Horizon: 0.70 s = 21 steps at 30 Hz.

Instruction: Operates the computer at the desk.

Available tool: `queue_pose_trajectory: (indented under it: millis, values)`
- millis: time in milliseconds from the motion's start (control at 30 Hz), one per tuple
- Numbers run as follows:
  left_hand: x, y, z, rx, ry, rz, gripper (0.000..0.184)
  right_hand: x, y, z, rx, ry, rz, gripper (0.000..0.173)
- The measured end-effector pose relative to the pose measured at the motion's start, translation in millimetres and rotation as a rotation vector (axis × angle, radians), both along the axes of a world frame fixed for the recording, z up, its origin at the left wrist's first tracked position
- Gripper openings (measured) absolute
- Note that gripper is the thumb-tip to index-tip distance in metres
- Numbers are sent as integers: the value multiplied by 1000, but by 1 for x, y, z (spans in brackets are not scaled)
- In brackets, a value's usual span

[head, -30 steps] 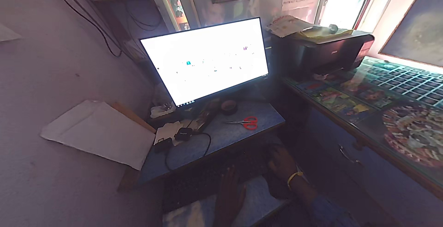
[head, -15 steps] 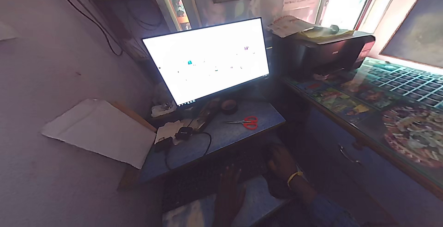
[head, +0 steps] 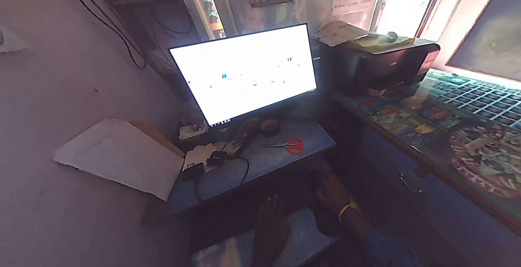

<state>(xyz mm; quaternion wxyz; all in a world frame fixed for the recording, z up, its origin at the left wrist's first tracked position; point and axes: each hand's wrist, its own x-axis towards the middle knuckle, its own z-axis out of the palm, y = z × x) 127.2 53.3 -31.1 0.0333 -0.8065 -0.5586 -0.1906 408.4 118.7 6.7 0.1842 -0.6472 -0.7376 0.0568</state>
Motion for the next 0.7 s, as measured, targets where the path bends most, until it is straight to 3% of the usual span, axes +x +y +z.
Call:
queue_pose_trajectory:
  millis: [700]
  values:
    - [0, 1, -4, 7, -79, -4, 60, 2, 1, -9, 96, 12, 18, 56]
